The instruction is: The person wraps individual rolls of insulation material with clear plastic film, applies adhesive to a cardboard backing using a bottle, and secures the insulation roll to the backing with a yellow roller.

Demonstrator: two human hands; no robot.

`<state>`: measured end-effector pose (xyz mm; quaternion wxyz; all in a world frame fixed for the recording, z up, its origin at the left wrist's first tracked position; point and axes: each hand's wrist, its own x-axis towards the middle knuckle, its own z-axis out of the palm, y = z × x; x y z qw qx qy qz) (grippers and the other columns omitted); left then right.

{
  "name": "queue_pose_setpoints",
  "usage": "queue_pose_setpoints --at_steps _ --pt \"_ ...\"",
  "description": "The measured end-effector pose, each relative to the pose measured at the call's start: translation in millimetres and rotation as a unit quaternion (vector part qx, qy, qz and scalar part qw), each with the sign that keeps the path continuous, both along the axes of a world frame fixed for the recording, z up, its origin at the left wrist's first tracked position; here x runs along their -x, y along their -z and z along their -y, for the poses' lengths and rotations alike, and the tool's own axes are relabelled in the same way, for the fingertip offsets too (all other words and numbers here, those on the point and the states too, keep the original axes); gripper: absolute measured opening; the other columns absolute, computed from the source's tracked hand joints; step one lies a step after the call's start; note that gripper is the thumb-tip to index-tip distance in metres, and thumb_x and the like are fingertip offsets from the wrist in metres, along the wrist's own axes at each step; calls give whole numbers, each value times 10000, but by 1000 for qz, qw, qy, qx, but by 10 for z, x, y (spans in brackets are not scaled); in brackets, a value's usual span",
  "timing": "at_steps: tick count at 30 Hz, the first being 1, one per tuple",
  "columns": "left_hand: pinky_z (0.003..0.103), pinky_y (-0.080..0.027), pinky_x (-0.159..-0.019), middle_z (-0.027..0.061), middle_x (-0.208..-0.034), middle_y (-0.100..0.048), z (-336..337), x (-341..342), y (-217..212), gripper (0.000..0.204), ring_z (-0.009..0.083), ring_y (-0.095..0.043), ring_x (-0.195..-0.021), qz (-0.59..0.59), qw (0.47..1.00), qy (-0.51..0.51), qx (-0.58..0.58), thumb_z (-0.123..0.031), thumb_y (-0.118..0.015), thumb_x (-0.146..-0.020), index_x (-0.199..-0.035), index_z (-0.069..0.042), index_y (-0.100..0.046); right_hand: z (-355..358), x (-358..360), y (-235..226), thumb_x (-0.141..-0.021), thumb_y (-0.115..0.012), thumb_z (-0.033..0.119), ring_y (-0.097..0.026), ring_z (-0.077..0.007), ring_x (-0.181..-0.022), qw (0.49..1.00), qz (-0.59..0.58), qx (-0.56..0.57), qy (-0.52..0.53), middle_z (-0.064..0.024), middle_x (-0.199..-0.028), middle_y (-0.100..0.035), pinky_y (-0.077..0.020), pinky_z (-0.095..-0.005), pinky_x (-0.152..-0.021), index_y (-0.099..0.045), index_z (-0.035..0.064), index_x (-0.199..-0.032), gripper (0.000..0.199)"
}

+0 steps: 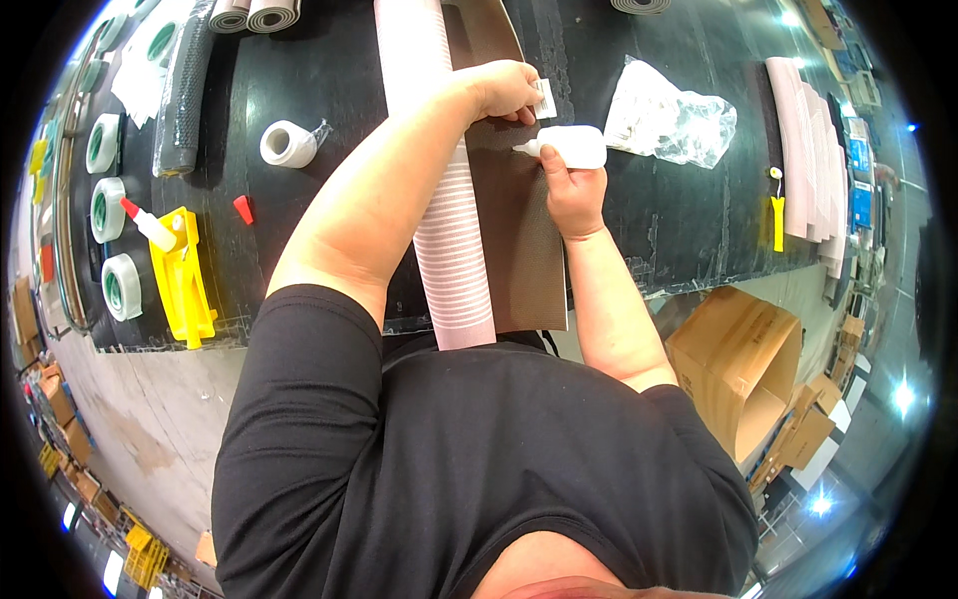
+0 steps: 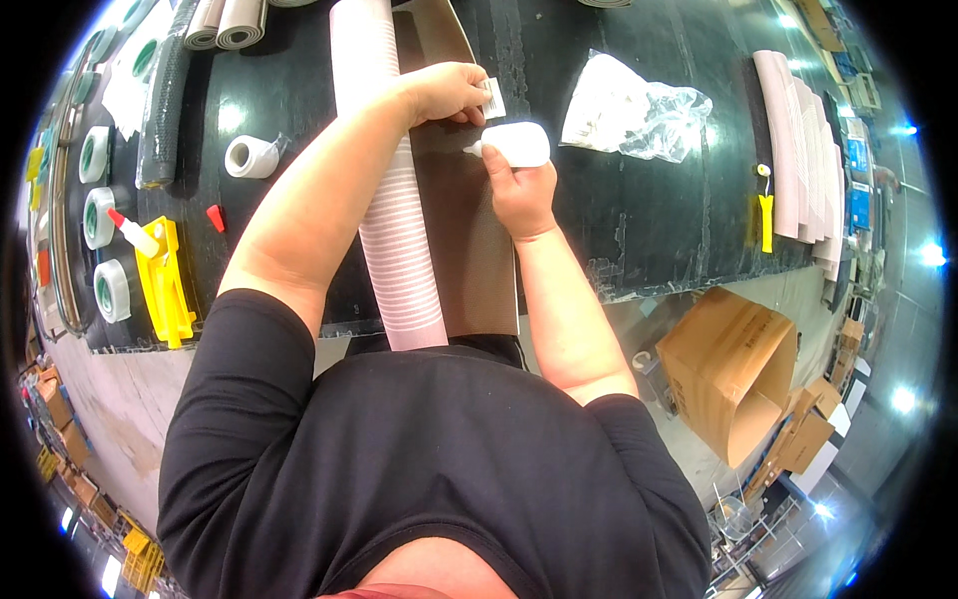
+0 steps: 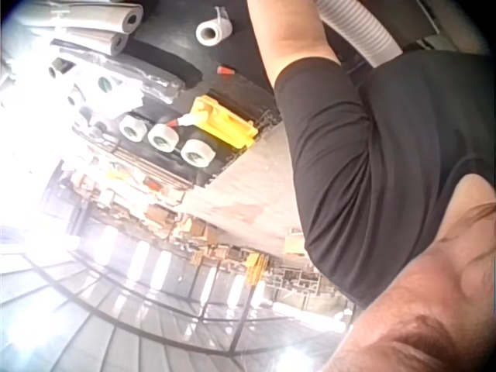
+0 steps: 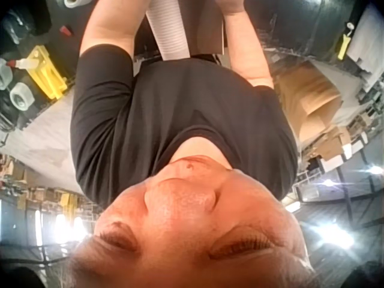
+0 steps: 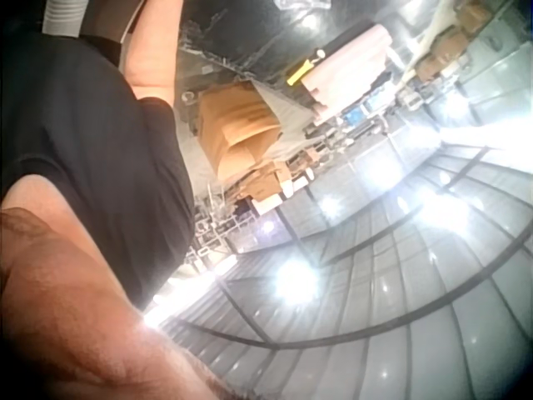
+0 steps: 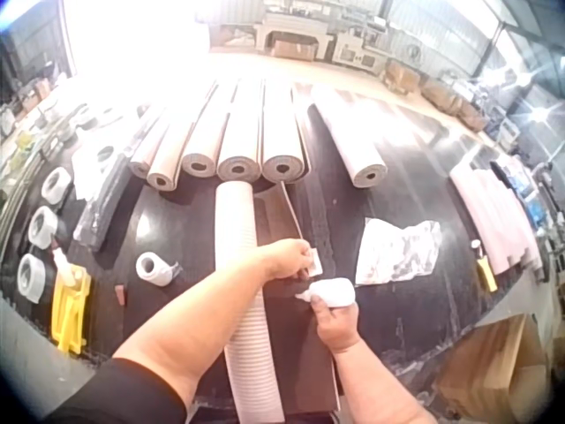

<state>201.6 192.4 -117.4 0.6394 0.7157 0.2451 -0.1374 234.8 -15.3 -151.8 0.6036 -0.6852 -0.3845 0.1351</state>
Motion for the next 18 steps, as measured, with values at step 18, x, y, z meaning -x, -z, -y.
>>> queue_pose_setpoints --at_steps 18 --pt "255 -508 -774 47 -922 -721 16 2 -62 158 106 -652 -847 -10 1000 2 -1 -206 -583 -1003 -1047 -80 -666 -33 35 -68 -934 -736 160 -678 -182 -860 999 28 -14 -7 -75 -958 -715 -525 -297 -803 -699 20 -1047 184"
